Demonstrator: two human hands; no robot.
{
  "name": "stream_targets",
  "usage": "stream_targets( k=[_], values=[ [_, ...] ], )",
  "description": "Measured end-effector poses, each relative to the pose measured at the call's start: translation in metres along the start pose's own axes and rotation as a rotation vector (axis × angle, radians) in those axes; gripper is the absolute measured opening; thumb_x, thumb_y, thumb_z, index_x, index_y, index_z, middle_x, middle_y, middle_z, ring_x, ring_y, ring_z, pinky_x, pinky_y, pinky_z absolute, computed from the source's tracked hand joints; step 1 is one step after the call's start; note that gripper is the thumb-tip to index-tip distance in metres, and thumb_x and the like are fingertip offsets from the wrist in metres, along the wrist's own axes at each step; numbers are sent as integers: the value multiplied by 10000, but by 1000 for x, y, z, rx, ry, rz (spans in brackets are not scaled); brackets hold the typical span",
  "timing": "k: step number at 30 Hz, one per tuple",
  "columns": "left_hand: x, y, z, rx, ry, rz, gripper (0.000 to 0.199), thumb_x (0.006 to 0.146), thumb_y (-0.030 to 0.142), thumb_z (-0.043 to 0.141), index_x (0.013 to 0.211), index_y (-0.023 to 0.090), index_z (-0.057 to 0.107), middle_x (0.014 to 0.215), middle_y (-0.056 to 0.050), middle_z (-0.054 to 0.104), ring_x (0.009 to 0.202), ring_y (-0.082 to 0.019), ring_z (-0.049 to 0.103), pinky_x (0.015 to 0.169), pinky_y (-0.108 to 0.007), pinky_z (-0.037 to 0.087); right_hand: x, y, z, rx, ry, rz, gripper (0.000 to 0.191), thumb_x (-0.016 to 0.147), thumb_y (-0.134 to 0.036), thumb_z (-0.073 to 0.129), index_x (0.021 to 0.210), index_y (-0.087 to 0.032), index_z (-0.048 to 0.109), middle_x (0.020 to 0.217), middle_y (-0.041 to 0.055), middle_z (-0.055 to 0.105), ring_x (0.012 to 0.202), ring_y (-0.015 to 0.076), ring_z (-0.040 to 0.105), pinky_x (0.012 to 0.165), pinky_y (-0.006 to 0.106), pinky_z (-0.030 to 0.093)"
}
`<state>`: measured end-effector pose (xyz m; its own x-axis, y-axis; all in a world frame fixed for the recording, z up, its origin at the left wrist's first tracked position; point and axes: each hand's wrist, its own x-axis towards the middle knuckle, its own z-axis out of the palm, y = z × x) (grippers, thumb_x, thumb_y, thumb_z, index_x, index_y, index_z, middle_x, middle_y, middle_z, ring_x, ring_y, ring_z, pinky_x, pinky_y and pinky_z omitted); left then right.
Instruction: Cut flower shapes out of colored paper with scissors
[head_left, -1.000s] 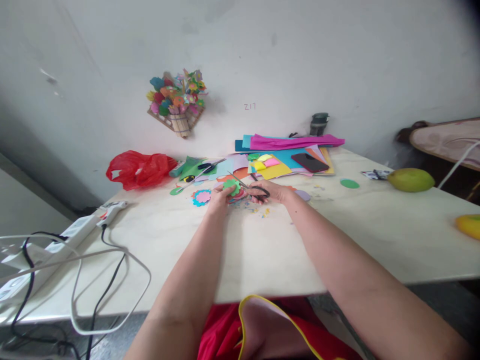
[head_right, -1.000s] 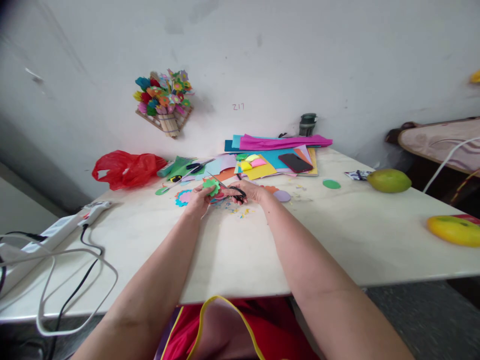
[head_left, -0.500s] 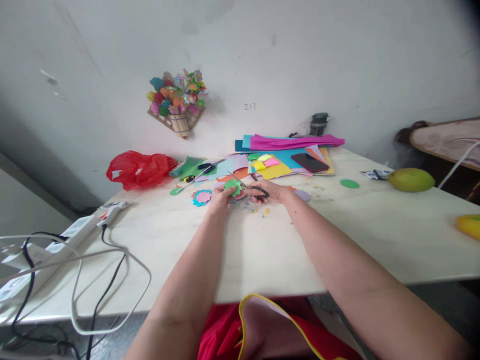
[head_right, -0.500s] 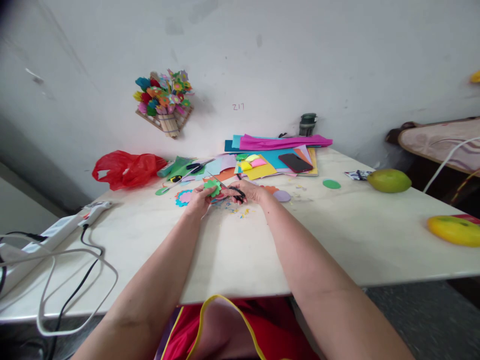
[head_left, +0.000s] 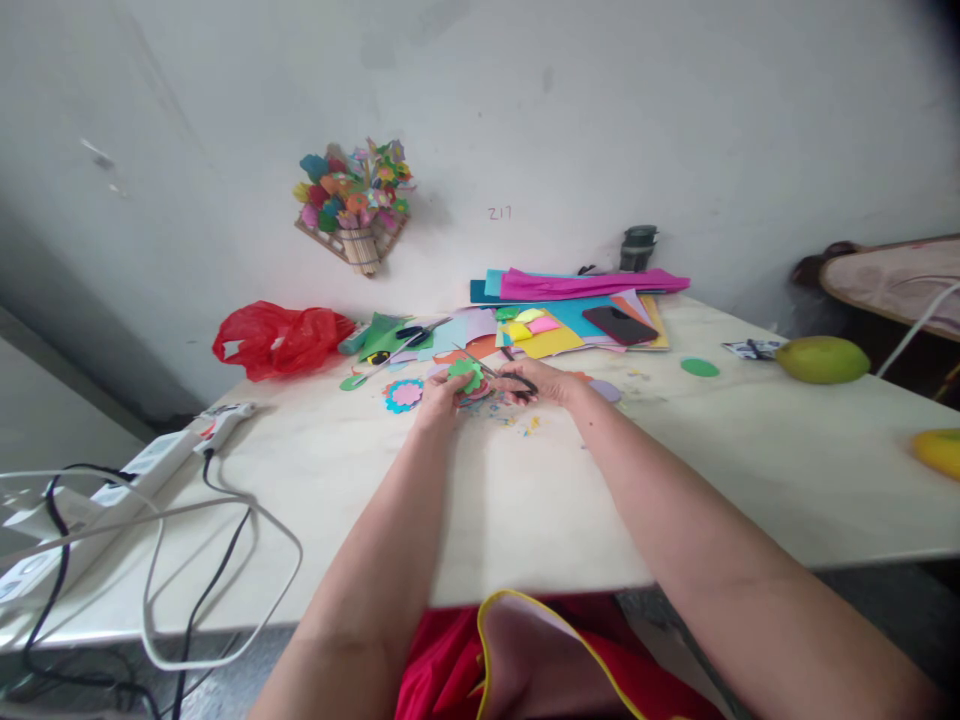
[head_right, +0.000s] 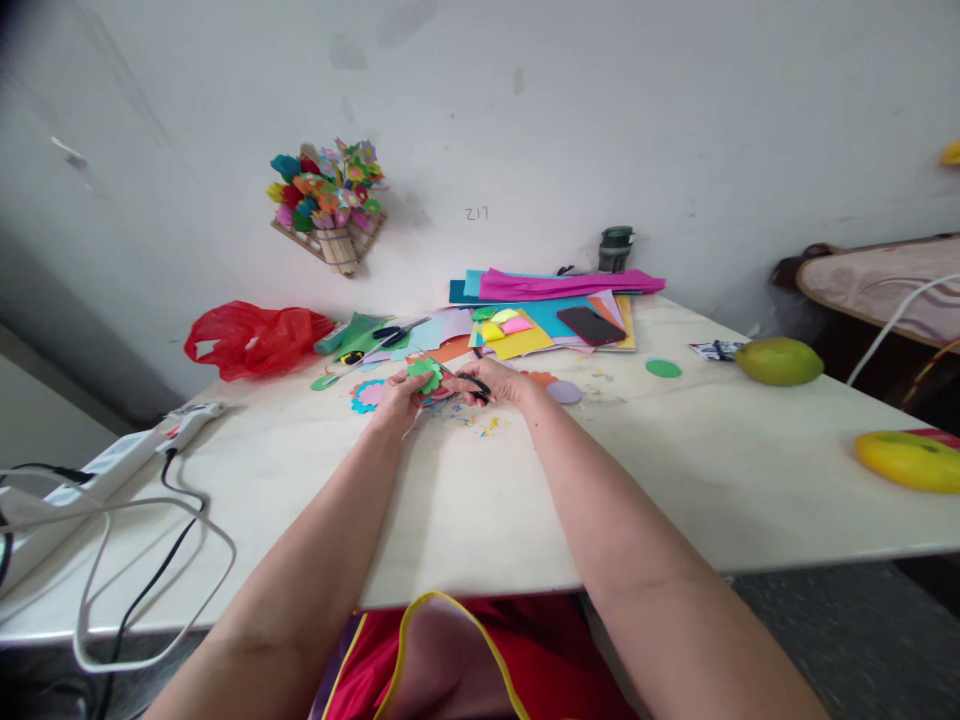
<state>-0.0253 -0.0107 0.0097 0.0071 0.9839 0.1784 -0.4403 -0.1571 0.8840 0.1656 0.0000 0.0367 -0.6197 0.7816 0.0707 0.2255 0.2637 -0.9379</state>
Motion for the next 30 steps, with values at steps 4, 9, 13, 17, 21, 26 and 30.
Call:
stream_targets(
  k=[4,9,13,17,21,26,30],
  values=[
    [-1,1,1,-7,-2,-2,348,436,275,923,661,142,693,685,-44,698,615,-163,639,692,-336,539,0,1,0,7,14,-6,353,789,-453,711,692,-136,588,504,-24,566,388,58,459,357,180,279],
    [-1,1,2,-17,22,-2,367,422,289,933,652,153,681,668,-36,690,609,-167,640,674,-338,548,1,2,-1,40,19,10,331,784,-427,722,692,-134,599,479,-26,552,373,60,439,360,185,299],
    [1,0,1,-23,42,1,382,408,299,935,648,153,677,664,-31,689,586,-156,632,665,-329,552,2,3,-1,54,15,5,312,777,-408,727,694,-130,611,473,-30,542,382,63,446,371,184,318],
    [1,1,1,-33,61,3,378,404,293,934,640,152,674,660,-30,688,610,-161,640,681,-334,565,2,2,-1,46,20,-8,311,769,-398,731,672,-130,607,459,-36,521,381,60,430,376,186,322],
    [1,2,1,-40,67,3,366,419,280,933,635,147,670,656,-36,686,627,-170,653,732,-363,581,2,1,0,49,14,-7,314,762,-399,737,666,-130,605,459,-40,513,380,57,420,377,189,317],
    [0,3,1,-43,66,4,354,418,272,928,639,140,685,664,-47,695,630,-168,658,726,-346,581,1,0,0,65,15,5,309,763,-387,736,657,-133,596,453,-37,516,379,56,419,373,186,309],
    [1,2,1,-35,65,0,341,434,257,922,642,138,678,667,-46,693,635,-174,667,733,-353,579,-1,-3,1,72,18,34,300,793,-383,708,666,-140,587,470,-22,542,380,65,436,372,192,316]
  ],
)
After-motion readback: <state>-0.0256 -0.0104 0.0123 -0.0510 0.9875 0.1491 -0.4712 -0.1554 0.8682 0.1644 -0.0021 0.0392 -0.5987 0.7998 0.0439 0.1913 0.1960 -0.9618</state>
